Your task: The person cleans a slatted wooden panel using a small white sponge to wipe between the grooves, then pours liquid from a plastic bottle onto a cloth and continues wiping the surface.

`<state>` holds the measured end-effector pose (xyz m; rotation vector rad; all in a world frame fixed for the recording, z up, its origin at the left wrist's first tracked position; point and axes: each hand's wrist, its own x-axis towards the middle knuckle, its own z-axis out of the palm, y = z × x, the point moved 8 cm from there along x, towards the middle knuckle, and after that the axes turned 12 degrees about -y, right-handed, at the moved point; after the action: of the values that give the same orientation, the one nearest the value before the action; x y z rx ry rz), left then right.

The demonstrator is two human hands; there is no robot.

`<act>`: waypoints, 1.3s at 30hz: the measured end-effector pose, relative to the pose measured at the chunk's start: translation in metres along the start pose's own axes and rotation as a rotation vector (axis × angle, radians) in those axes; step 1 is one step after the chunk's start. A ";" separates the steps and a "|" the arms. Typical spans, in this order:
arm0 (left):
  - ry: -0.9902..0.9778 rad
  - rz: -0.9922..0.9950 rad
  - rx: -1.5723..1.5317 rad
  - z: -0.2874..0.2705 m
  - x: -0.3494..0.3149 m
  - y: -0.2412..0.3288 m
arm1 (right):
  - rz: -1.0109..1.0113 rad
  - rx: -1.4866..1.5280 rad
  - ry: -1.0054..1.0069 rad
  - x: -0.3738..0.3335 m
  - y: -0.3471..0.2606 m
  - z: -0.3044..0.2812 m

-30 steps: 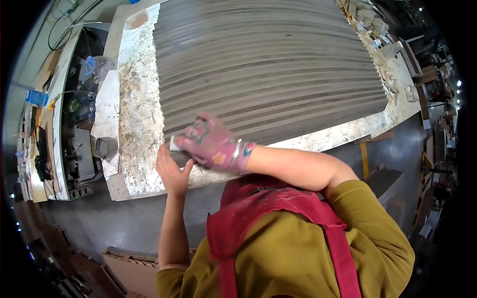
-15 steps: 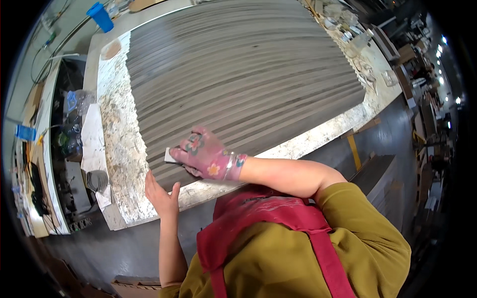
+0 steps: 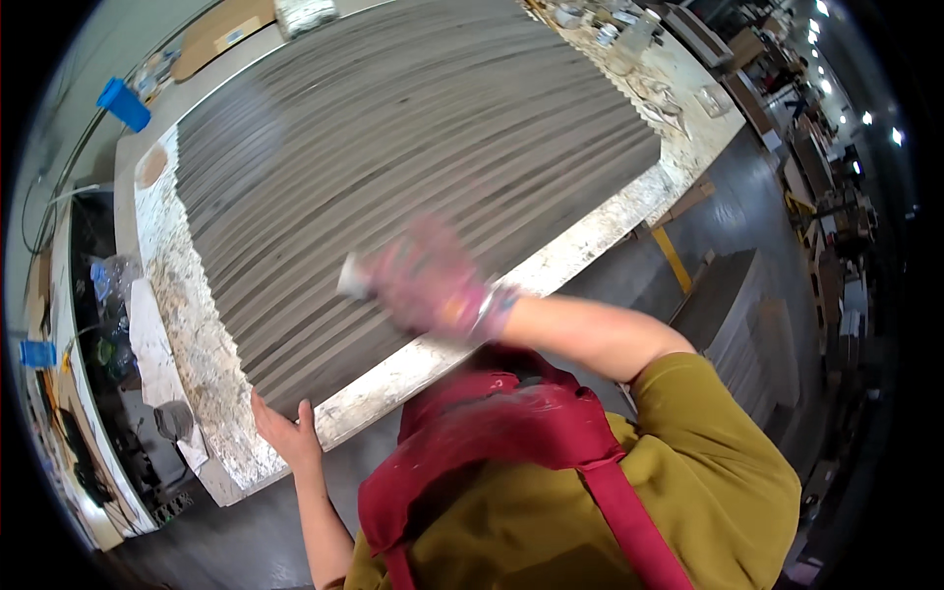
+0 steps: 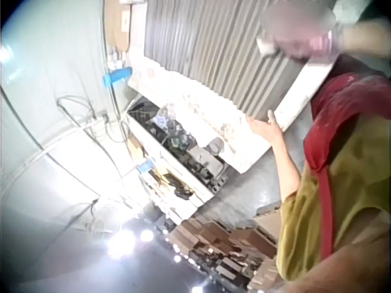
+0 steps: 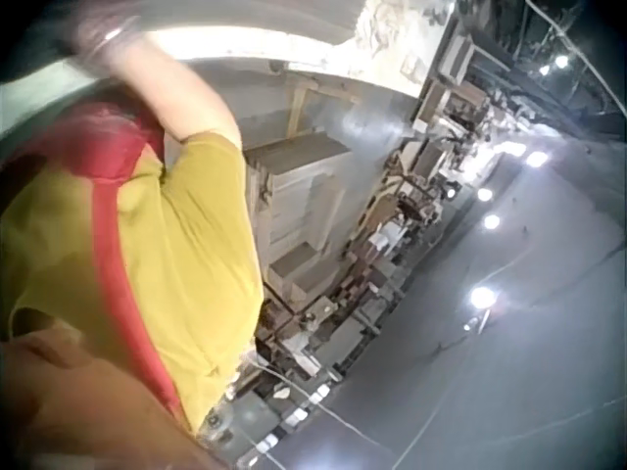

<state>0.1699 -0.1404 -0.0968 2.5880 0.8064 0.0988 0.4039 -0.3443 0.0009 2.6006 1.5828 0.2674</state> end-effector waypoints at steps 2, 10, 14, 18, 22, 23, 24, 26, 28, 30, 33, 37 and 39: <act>0.015 0.020 -0.001 0.002 -0.002 -0.008 | -0.030 0.294 0.149 -0.023 0.001 0.009; 0.042 0.020 0.014 0.009 0.000 -0.011 | 0.601 0.191 -0.053 -0.119 0.257 0.024; 0.012 -0.006 0.017 0.011 -0.005 -0.024 | 0.284 0.108 -0.027 -0.075 0.140 0.012; -0.030 0.025 -0.024 0.007 -0.001 -0.012 | 0.263 0.226 0.097 -0.113 0.146 0.024; 0.033 -0.001 -0.032 -0.001 -0.004 -0.006 | 0.582 0.198 -0.218 -0.154 0.264 0.029; 0.068 -0.004 -0.032 -0.003 -0.006 -0.006 | 0.515 0.208 -0.135 -0.147 0.258 0.020; 0.100 0.001 -0.035 -0.003 -0.005 -0.002 | 0.389 0.211 0.055 -0.137 0.240 0.012; 0.196 -0.083 -0.120 -0.010 -0.014 -0.003 | 0.333 0.204 0.014 -0.124 0.205 0.026; 0.262 -0.087 -0.060 -0.007 -0.018 -0.004 | 0.292 0.196 -0.016 -0.116 0.170 0.035; 0.310 -0.147 0.029 -0.013 -0.024 0.013 | 0.256 0.204 -0.036 -0.108 0.145 0.045; 0.307 -0.011 0.020 -0.025 -0.036 0.066 | 0.412 0.302 -0.190 -0.127 0.226 0.032; 0.092 0.220 -0.233 0.009 -0.020 0.159 | 0.469 0.186 -0.090 -0.128 0.263 0.016; -0.079 0.417 -0.254 0.037 -0.003 0.230 | 0.302 -0.044 0.031 -0.101 0.185 0.059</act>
<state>0.2953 -0.3268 -0.0345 2.4573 0.2007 0.2051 0.5317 -0.5177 -0.0373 2.8062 1.1721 0.3598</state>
